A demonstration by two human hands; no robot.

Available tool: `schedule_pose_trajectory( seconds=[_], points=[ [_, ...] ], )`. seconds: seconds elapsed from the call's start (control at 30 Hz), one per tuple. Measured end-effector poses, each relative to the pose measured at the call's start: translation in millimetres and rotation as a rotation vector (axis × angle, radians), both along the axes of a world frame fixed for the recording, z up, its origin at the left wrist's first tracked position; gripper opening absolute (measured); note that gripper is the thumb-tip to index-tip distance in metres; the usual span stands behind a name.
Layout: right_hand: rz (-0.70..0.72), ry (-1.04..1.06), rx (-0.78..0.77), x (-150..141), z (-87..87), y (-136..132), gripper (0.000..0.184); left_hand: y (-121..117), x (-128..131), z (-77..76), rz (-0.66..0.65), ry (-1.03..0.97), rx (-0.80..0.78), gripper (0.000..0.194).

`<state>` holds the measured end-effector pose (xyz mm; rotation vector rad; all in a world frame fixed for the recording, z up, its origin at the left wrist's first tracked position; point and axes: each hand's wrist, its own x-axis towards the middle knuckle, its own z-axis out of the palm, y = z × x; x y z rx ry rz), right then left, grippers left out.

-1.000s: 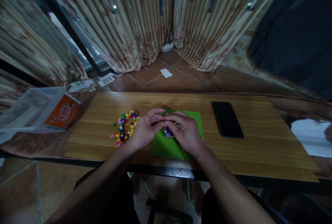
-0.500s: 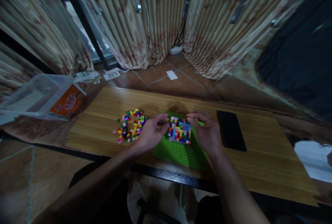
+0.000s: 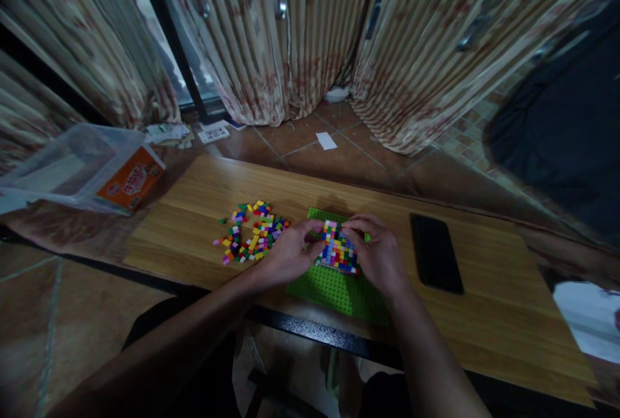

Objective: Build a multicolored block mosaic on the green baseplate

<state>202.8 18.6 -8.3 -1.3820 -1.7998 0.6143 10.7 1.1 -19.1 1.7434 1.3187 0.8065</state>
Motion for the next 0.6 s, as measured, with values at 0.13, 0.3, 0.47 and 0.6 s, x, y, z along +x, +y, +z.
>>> schedule_pose_trajectory(
  seconds=[0.13, 0.3, 0.47, 0.6],
  points=[
    [0.019, -0.001, -0.041, 0.9, 2.6, 1.8, 0.020, -0.3, -0.2, 0.6, 0.000, 0.018, 0.007, 0.034],
    [-0.088, 0.234, -0.306, 0.9, -2.0, 8.1, 0.025, -0.7, -0.5, 0.9, -0.003, 0.026, 0.008, 0.033],
    [-0.148, 0.434, -0.462, -2.9, -2.0, 9.2, 0.031, -2.1, -0.9, 4.2, 0.002, 0.033, 0.011, 0.032],
    [-0.157, 0.451, -0.477, -1.2, -0.5, 7.9, 0.030, -5.4, -0.9, 10.2, 0.022, 0.097, 0.087, 0.032]
  ],
)
